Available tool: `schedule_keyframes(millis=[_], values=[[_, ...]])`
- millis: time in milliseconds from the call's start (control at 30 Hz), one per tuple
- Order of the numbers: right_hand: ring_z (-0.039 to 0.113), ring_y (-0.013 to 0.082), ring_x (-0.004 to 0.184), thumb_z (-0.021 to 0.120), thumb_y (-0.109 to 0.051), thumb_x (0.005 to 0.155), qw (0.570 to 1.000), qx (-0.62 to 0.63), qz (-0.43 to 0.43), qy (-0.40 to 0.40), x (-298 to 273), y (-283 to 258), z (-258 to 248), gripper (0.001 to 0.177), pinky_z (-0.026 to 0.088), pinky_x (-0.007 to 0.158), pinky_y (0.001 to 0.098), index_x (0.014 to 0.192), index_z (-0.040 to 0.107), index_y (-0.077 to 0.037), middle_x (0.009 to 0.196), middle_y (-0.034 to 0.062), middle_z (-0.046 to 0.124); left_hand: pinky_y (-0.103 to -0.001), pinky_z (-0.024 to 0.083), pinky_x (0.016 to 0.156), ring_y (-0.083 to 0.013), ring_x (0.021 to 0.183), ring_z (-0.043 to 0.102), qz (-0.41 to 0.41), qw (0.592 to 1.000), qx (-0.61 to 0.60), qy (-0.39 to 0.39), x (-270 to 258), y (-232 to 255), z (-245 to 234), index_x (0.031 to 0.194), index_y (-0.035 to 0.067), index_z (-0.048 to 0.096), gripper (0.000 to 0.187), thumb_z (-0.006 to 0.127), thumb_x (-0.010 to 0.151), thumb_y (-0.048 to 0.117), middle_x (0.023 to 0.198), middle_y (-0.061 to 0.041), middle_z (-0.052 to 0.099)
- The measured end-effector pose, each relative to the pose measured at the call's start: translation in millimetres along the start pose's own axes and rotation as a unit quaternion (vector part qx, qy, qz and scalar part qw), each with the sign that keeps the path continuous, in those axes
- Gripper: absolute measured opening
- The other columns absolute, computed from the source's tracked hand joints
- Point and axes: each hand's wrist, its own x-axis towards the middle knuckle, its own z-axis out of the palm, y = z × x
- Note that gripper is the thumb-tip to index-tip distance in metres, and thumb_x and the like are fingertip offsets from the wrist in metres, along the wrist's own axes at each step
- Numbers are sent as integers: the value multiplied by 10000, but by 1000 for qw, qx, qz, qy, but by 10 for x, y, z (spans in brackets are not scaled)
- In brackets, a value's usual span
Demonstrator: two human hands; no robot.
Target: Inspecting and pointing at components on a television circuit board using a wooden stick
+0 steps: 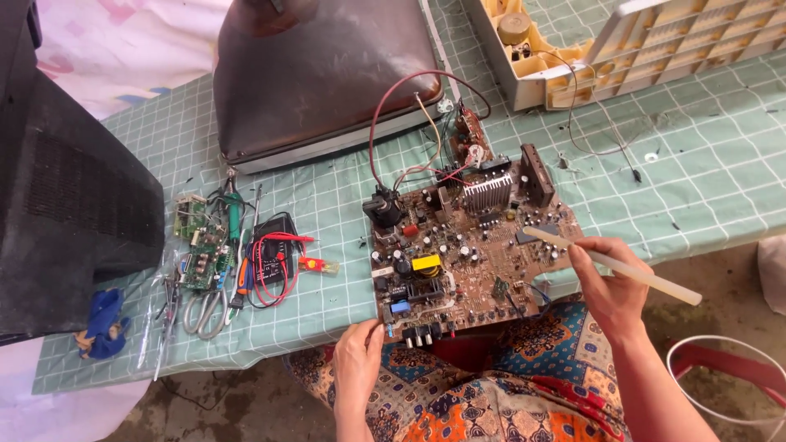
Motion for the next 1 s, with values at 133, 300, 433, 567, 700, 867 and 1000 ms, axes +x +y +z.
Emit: schedule_keyframes(millis=[133,300,433,567,700,867,1000], values=[[693,209,887,719,-92,1038,1000,-10,17,3,135,32,43,119,549,807,315,1089,709,15,980,136,726,-378,622,726,-230,835,761,21,998,-13,60,60,-49,-22,1176,109,742,343,607,973,349,1013,-79,783],[633,194,805,660,-147,1073,1000,10,19,13,168,149,74,186,484,712,303,1104,709,30,926,133,687,-334,674,705,-244,846,774,87,976,-52,193,228,-216,149,1135,14,730,332,589,1001,283,990,-156,775],[638,208,819,649,-154,1087,1000,-16,21,15,211,237,72,197,493,736,320,1109,721,29,937,137,692,-286,679,715,-244,848,767,122,959,-70,246,392,-150,158,1115,-13,722,268,625,994,205,983,-161,774],[661,220,788,674,-33,1044,998,-48,-34,12,280,261,57,115,527,716,319,1081,728,62,914,155,712,-306,595,620,-198,774,691,170,924,-54,339,579,-118,111,1119,-7,733,259,629,1004,201,888,-106,748],[693,224,797,709,-41,1011,995,-79,-66,-1,300,266,98,126,560,703,309,1084,726,61,944,165,737,-313,563,588,-172,710,660,160,920,-55,352,728,-185,184,1151,24,722,252,633,1012,214,858,-75,714],[702,189,724,699,-11,978,998,-18,-48,-28,283,107,218,119,579,660,264,1072,706,61,921,163,735,-298,582,631,-183,762,682,157,910,-79,375,816,-224,340,1182,2,700,283,609,1029,223,875,-84,726],[692,172,714,729,-47,949,998,3,-32,-62,251,107,385,141,570,649,256,1062,709,35,893,129,734,-322,625,753,-235,890,705,186,882,-60,428,851,-183,353,1203,-11,677,255,621,1034,173,976,-116,735]])
